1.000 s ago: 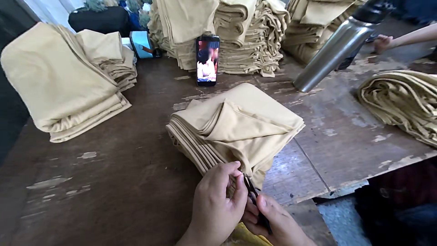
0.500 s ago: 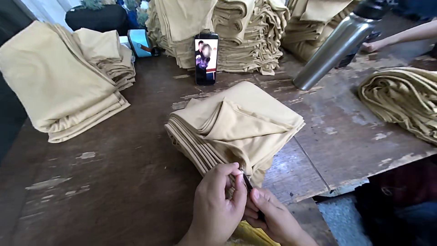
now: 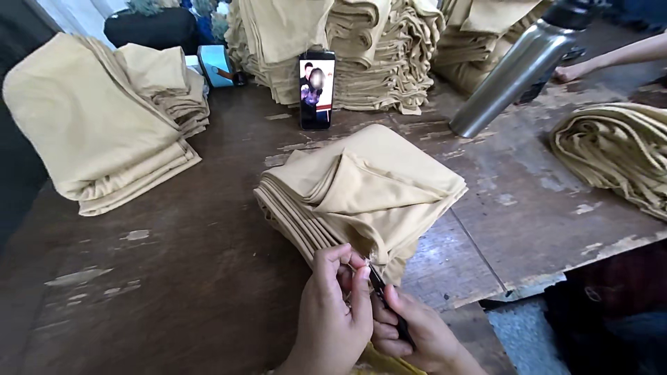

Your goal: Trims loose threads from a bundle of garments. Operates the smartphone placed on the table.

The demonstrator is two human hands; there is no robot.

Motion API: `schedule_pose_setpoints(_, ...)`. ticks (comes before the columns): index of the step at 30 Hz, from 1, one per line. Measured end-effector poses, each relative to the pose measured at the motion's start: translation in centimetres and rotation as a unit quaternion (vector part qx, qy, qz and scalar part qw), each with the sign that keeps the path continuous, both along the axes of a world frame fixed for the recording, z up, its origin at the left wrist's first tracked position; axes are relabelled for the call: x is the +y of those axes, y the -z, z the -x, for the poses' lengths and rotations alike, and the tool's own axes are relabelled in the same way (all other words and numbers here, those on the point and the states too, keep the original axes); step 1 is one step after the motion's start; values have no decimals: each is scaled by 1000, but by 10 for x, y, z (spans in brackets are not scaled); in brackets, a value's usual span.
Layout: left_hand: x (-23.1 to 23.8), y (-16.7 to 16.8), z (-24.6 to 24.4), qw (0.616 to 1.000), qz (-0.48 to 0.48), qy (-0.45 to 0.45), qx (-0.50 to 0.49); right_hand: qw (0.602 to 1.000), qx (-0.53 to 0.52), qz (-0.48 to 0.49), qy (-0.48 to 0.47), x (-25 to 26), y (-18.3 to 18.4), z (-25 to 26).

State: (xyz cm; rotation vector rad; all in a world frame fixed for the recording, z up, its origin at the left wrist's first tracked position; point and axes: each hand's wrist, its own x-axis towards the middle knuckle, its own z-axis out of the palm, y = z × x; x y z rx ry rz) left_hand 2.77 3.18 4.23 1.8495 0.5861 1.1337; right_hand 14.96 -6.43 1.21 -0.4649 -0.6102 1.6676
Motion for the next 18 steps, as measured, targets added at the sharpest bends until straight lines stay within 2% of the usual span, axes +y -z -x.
schedule_pose_setpoints(3,4,-2,5,1000,6,24,-9,999,-25,-11,33,-2,0,4)
schedule_pose_setpoints(5,14,-10,25,992,5,124,18,987,-112,-61,99,-8,-2,2)
schedule_pose_setpoints(7,30,-26,54,949,0,301,96,944,-239,-118,193,-13,-7,-8)
schedule_pose_setpoints(9,42,-37,69,893,3,430,130,859,-382,-147,306,-11,-13,-20)
schedule_pose_setpoints(10,43,-39,71,893,4,434,121,808,-444,-152,355,-7,-16,-24)
schedule_pose_setpoints(11,41,-38,69,910,0,401,101,763,-495,-152,386,-1,-19,-27)
schedule_pose_setpoints(14,31,-29,49,967,-42,246,42,666,-605,-153,408,23,-24,-27)
schedule_pose_setpoints(18,19,-17,28,987,-96,93,89,524,-705,-168,447,47,-46,-28)
